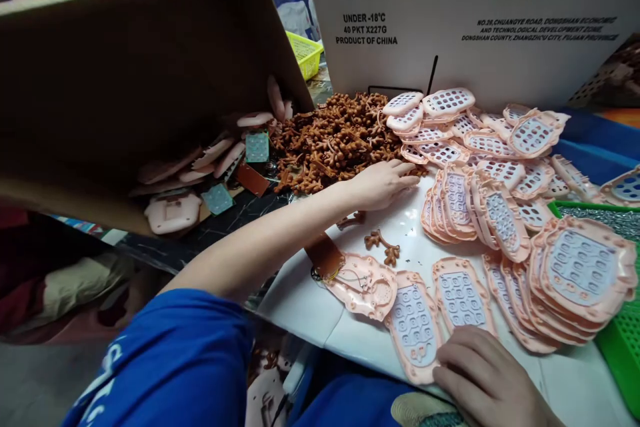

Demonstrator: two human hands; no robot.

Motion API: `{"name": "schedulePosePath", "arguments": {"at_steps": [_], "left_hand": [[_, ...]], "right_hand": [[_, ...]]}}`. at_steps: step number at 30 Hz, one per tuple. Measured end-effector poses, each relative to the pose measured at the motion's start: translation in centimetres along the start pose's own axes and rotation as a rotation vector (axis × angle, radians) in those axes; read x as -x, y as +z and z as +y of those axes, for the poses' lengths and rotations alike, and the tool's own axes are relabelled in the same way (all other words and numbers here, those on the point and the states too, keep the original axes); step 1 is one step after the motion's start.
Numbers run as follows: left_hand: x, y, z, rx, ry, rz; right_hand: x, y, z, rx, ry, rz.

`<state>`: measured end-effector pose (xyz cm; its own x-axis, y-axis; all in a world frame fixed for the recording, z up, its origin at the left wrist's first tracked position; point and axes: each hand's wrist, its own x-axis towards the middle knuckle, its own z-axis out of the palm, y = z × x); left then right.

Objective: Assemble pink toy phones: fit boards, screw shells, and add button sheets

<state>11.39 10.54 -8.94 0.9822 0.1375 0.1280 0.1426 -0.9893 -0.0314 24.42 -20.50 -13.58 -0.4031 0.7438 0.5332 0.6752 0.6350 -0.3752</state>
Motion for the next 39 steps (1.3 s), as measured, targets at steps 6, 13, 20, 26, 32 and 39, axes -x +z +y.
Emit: {"name": "schedulePosePath", "arguments": {"at_steps": [6, 13, 20, 26, 32, 39], "left_hand": [[0.4, 0.3, -1.6, -0.241, 0.135, -0.077], [5.8, -1.6, -3.5, -0.162, 0.186, -0.017], [7.9, -2.0, -3.4, -0.159, 0.099, 0.058], [7.3, -2.3, -4.2, 0.029, -0.194, 0.393], [5.6, -2.7, -4.0, 0.040, -0.236, 0.386], [5.5, -2.6, -3.2, 0.064, -0.227, 0.307]], "right_hand": [[-0.2, 0.2, -0.1, 0.006, 0.030, 0.020], [-0.4, 0.8, -0.2, -0.011, 0.055, 0.107], [0.0, 0.5, 0.2, -0.001, 0.027, 0.054], [1.0, 0.5, 0.4, -0.014, 0.005, -0.032], [1.0, 0.3, 0.4, -0.046, 0.018, -0.031], [0.1, -0.4, 0.0, -0.081, 0.052, -0.052]]}}
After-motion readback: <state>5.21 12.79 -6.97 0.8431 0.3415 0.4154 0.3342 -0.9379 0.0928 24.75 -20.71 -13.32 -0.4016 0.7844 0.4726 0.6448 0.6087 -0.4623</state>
